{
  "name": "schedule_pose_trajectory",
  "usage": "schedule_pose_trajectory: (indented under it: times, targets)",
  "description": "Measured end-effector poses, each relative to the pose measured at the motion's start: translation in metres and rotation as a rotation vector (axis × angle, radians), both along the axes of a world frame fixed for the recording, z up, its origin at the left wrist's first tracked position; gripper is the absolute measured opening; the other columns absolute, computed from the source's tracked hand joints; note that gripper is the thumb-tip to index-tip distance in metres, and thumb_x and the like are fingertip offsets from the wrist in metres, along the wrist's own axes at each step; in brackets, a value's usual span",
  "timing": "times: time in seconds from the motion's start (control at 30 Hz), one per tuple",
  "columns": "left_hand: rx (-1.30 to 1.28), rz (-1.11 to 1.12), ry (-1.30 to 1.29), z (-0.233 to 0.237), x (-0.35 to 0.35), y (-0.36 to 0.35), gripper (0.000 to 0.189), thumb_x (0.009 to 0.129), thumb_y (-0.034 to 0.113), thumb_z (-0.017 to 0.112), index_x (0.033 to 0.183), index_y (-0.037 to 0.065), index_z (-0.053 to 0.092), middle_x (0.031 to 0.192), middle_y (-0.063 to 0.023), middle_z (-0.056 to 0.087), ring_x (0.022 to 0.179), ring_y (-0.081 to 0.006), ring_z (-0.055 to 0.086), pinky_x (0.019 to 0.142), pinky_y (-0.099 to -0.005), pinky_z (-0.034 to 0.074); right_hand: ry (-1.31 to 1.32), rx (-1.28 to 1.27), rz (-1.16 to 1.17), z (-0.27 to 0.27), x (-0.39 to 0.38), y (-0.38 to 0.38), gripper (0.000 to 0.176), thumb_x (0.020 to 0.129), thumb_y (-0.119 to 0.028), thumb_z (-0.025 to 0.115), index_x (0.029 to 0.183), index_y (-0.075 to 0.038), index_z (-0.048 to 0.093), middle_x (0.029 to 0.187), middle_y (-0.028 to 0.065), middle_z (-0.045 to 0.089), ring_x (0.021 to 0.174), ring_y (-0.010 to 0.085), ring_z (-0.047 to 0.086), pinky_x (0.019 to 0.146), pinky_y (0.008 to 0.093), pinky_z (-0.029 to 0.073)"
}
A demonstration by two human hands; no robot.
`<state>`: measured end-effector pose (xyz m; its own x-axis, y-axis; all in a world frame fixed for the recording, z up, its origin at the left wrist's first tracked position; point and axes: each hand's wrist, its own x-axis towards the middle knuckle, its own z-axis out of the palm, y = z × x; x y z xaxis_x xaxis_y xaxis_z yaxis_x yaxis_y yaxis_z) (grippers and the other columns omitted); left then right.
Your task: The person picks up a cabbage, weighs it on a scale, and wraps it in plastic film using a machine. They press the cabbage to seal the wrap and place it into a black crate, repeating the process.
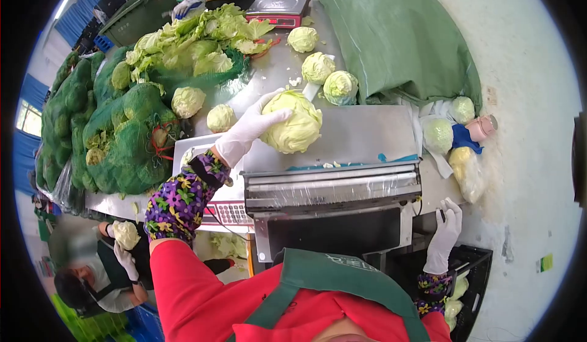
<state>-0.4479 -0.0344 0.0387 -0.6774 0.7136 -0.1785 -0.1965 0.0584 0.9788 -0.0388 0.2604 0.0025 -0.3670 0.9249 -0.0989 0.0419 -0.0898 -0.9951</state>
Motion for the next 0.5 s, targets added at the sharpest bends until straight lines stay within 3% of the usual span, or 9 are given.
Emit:
schedule_pose_trajectory:
  times: [0.23,0.33,0.4,0.5]
  targets:
    - [-0.066,0.052,0.270,0.007,0.032,0.009,0.085,0.077,0.026,0.082,0.143,-0.001,0.037,0.127,-0.0133,0.057,0.115,-0.0191,0.056,0.098,-0.0307,0.045,0.012,0.016,0.058,0.011,0.027,-0.002,0.026,0.097,-0.013,0.044,0.118,-0.004,0.058,0.123,0.0068,0.059,0.119,0.0191,0.054,0.100,0.0349,0.042]
    - [-0.075,0.120,0.244,0.003,0.016,-0.032,0.083,0.077,0.026,0.082,0.142,-0.003,0.038,0.124,-0.0143,0.059,0.112,-0.0191,0.058,0.096,-0.0314,0.047,0.009,0.049,0.040,0.011,0.043,0.003,0.026,0.097,-0.013,0.044,0.117,-0.004,0.058,0.123,0.0075,0.058,0.119,0.0202,0.054,0.100,0.0354,0.041]
    - [-0.199,0.264,0.363,-0.001,0.007,-0.074,0.082,0.078,0.026,0.082,0.141,-0.003,0.040,0.124,-0.0149,0.059,0.111,-0.0193,0.058,0.095,-0.0319,0.048,-0.010,0.043,0.000,0.011,0.052,0.006,0.026,0.098,-0.014,0.044,0.118,-0.004,0.057,0.124,0.0082,0.058,0.120,0.0210,0.054,0.101,0.0359,0.041]
    - [-0.181,0.484,0.345,-0.012,0.009,-0.134,0.084,0.077,0.028,0.082,0.140,-0.006,0.039,0.122,-0.0155,0.060,0.109,-0.0199,0.059,0.093,-0.0320,0.048,0.019,0.022,0.016,0.010,0.054,0.009,0.022,0.098,-0.013,0.044,0.114,-0.005,0.058,0.125,0.0076,0.058,0.118,0.0193,0.054,0.103,0.0368,0.040]
